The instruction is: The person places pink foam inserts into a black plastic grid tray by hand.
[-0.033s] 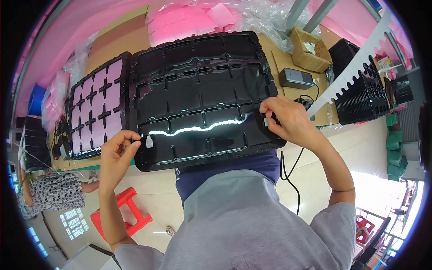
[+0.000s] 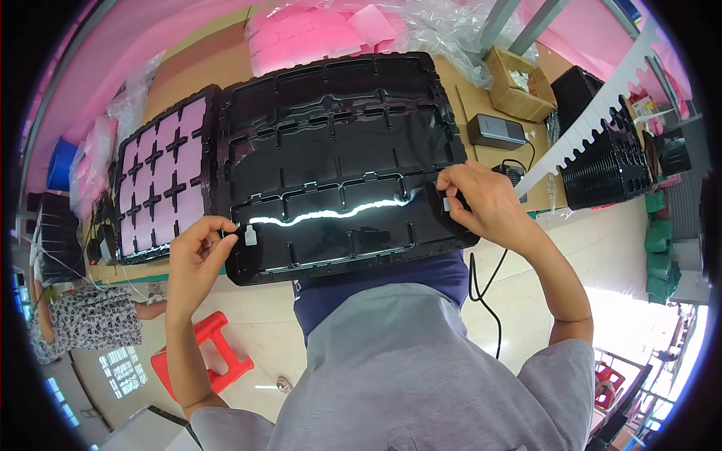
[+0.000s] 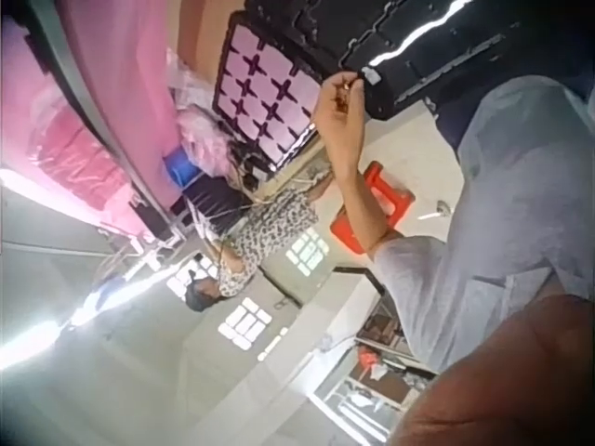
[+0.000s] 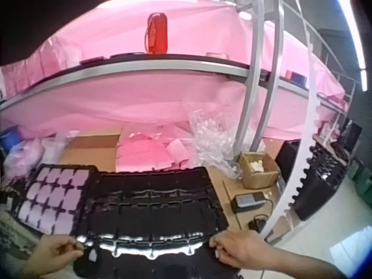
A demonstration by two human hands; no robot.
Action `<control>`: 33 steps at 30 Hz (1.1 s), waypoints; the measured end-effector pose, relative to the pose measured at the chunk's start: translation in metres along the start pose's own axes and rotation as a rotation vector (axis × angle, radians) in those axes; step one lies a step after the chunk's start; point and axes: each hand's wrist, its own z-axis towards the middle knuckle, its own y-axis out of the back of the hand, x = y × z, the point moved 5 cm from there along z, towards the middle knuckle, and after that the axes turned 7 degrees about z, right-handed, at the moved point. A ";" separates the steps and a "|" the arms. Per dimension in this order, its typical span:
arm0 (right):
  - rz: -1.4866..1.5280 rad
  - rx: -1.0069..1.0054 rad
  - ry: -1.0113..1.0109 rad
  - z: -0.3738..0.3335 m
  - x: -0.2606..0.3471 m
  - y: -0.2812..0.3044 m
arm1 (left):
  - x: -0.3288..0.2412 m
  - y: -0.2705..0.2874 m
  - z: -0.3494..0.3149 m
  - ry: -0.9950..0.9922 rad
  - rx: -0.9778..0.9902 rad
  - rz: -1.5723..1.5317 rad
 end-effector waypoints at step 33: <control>0.551 -0.171 -0.320 -0.060 0.017 -0.013 | -0.019 -0.018 0.008 -0.424 0.069 0.715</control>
